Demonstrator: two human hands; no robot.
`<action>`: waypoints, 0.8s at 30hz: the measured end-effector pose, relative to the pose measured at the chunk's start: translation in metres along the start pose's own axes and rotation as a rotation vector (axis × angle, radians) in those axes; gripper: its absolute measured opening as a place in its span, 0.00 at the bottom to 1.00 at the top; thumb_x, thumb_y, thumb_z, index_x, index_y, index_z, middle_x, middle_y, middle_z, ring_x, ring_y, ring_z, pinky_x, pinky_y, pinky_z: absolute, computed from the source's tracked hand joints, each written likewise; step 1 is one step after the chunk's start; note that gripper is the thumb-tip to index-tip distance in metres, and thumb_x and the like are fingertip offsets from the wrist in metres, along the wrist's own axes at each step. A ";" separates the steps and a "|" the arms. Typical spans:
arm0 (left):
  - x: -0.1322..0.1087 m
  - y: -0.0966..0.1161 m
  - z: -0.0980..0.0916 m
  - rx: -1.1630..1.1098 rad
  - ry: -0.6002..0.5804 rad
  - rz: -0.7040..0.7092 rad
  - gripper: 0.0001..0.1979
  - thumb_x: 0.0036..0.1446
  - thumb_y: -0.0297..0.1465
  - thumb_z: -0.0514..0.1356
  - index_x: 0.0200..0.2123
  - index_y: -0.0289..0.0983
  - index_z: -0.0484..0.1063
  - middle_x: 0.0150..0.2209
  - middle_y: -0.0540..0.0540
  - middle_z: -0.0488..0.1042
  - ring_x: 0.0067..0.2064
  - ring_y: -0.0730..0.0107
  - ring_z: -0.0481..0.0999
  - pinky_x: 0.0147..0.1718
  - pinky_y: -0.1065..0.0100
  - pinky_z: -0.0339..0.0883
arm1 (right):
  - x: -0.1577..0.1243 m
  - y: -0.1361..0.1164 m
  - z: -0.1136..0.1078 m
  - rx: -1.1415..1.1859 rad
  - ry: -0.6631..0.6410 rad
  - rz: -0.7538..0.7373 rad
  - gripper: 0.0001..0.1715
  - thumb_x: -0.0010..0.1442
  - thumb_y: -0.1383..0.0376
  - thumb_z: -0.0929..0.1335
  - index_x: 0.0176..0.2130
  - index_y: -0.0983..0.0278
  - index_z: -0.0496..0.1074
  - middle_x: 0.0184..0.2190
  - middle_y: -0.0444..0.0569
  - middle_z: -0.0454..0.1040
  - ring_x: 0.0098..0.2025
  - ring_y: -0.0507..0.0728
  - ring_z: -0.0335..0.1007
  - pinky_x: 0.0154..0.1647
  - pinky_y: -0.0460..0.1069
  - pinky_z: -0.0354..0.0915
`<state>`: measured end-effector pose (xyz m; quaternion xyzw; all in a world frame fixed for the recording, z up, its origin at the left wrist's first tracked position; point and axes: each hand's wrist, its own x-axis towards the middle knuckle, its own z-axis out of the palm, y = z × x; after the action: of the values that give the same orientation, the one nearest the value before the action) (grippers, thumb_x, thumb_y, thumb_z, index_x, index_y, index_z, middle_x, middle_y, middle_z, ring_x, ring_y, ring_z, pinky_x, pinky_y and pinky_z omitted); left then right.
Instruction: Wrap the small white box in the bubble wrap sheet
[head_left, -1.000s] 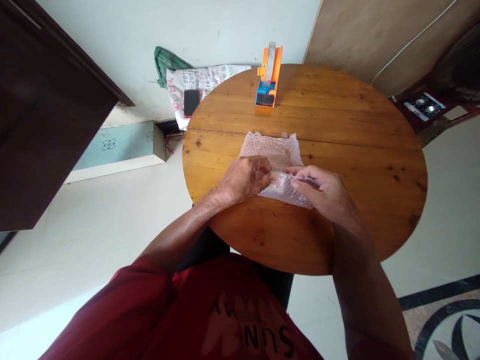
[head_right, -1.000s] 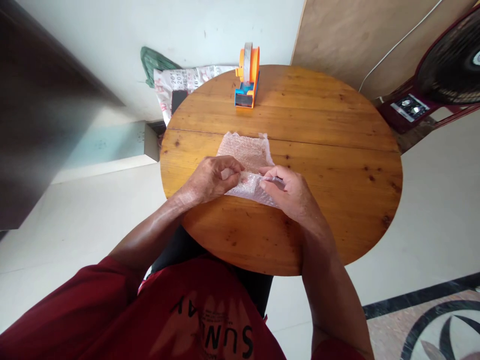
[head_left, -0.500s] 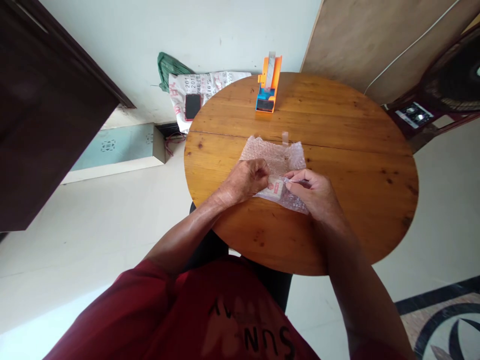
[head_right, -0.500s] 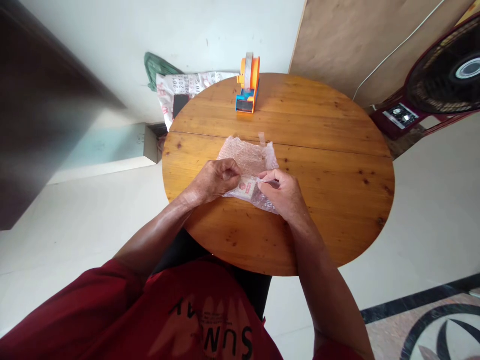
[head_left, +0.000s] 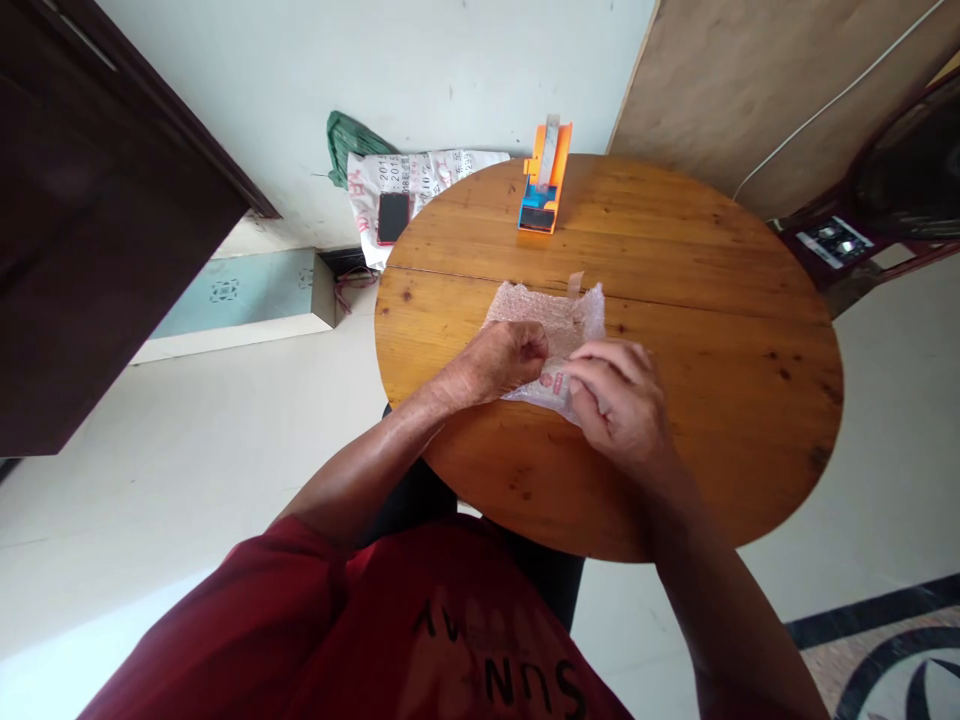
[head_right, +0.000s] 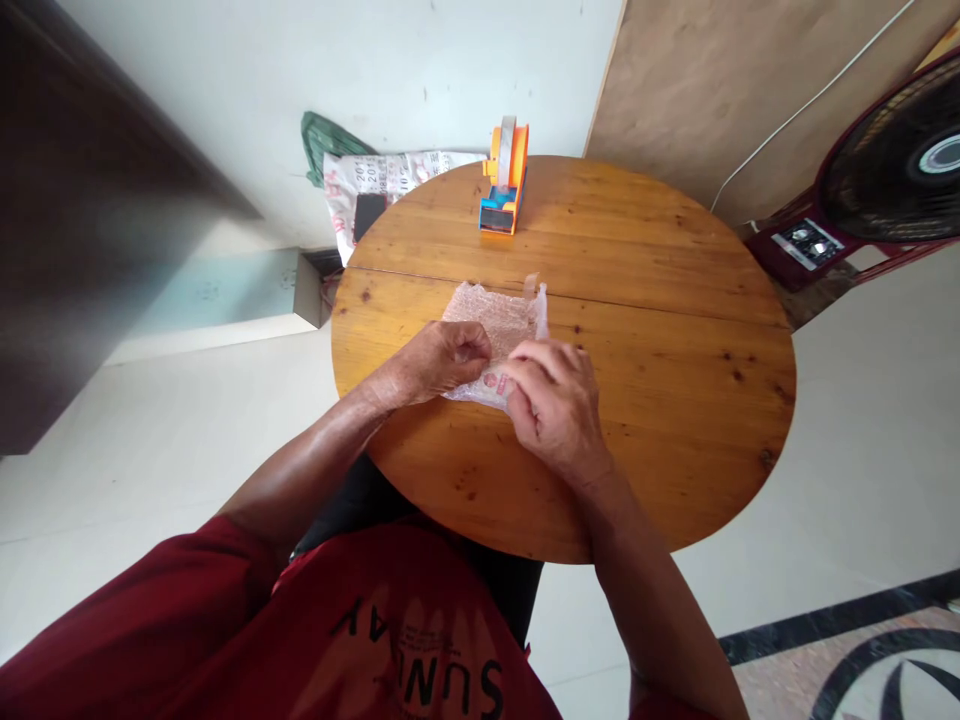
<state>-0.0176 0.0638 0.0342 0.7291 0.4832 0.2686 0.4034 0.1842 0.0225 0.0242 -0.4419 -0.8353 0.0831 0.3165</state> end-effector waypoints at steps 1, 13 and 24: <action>0.000 0.000 0.000 0.009 -0.004 0.005 0.04 0.51 0.23 0.58 0.28 0.35 0.72 0.24 0.54 0.70 0.27 0.77 0.65 0.28 0.72 0.58 | 0.000 -0.003 0.001 -0.038 -0.034 -0.062 0.11 0.63 0.67 0.66 0.43 0.57 0.76 0.47 0.51 0.79 0.52 0.64 0.70 0.56 0.61 0.61; -0.017 -0.028 -0.033 0.118 0.200 -0.128 0.11 0.56 0.37 0.65 0.35 0.35 0.74 0.30 0.49 0.75 0.31 0.74 0.71 0.32 0.71 0.64 | 0.003 -0.011 0.004 -0.281 -0.091 -0.122 0.13 0.70 0.65 0.63 0.46 0.59 0.77 0.46 0.49 0.79 0.45 0.60 0.69 0.51 0.58 0.55; -0.044 -0.015 -0.039 -0.434 0.074 -0.802 0.17 0.55 0.35 0.70 0.42 0.33 0.70 0.27 0.49 0.76 0.29 0.66 0.80 0.29 0.66 0.74 | 0.001 -0.011 0.006 -0.306 -0.099 -0.096 0.15 0.72 0.64 0.62 0.48 0.60 0.77 0.54 0.51 0.78 0.64 0.64 0.65 0.58 0.60 0.53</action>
<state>-0.0724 0.0393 0.0418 0.3729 0.6740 0.2122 0.6014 0.1729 0.0173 0.0250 -0.4401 -0.8728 -0.0384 0.2074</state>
